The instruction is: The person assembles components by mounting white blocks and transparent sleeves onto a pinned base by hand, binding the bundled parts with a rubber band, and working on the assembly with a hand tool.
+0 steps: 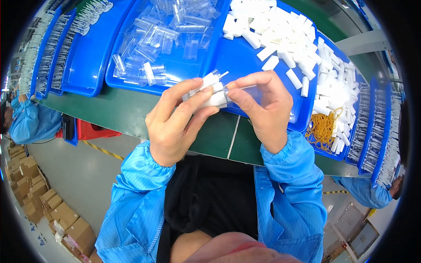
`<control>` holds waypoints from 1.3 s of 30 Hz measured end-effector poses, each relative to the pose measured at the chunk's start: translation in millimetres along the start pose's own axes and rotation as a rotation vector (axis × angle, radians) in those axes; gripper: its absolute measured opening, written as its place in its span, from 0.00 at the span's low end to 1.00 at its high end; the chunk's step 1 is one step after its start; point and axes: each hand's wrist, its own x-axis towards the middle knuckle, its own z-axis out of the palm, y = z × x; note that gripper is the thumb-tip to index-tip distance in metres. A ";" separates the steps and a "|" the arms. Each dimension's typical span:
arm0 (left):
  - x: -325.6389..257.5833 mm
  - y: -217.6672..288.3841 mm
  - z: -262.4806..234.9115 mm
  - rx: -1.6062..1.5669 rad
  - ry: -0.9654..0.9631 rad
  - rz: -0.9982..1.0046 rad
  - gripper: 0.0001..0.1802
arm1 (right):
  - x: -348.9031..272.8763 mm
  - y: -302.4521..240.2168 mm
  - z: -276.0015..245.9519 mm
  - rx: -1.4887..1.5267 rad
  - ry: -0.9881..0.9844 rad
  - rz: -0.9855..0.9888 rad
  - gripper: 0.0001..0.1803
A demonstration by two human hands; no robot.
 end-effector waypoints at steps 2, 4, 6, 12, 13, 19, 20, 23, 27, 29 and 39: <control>0.0 -2.3 1.7 -0.015 0.005 0.038 0.22 | 0.8 8.6 -0.6 -0.104 -0.011 -0.121 0.12; 0.5 -1.5 2.9 -0.017 -0.006 0.026 0.23 | 1.1 11.2 -2.2 -0.207 -0.021 -0.242 0.12; 1.2 -0.5 1.3 -0.017 -0.020 0.017 0.24 | 0.3 10.3 -2.4 -0.134 -0.038 -0.134 0.12; -3.6 0.7 -6.5 -0.622 -0.043 -0.346 0.23 | 2.9 -7.4 -4.4 0.017 0.009 0.023 0.10; -5.6 -1.7 -6.8 -0.620 -0.043 -0.347 0.23 | 2.9 -7.0 -4.7 0.019 0.007 0.023 0.10; -10.4 -4.6 -9.3 -0.541 0.017 -0.369 0.24 | 8.1 0.6 -11.1 -0.238 -0.091 -0.142 0.11; -10.5 -4.9 -8.8 -0.477 0.010 -0.284 0.24 | 6.6 0.5 -10.7 -0.207 -0.106 -0.108 0.11; -10.2 -3.6 -6.8 -0.399 0.027 -0.179 0.25 | 4.8 -0.6 -9.6 -0.187 -0.124 -0.082 0.10; -9.9 -7.0 -3.8 -0.411 0.042 -0.139 0.25 | 8.5 -5.2 -11.4 -0.187 -0.076 -0.185 0.10; -10.4 -7.8 -1.4 -0.398 0.057 -0.122 0.25 | 11.8 -1.6 -18.7 -0.252 -0.111 -0.280 0.12; -15.4 -7.9 -1.2 -0.515 0.041 -0.153 0.29 | 3.7 0.4 -10.2 -0.256 -0.162 -0.361 0.14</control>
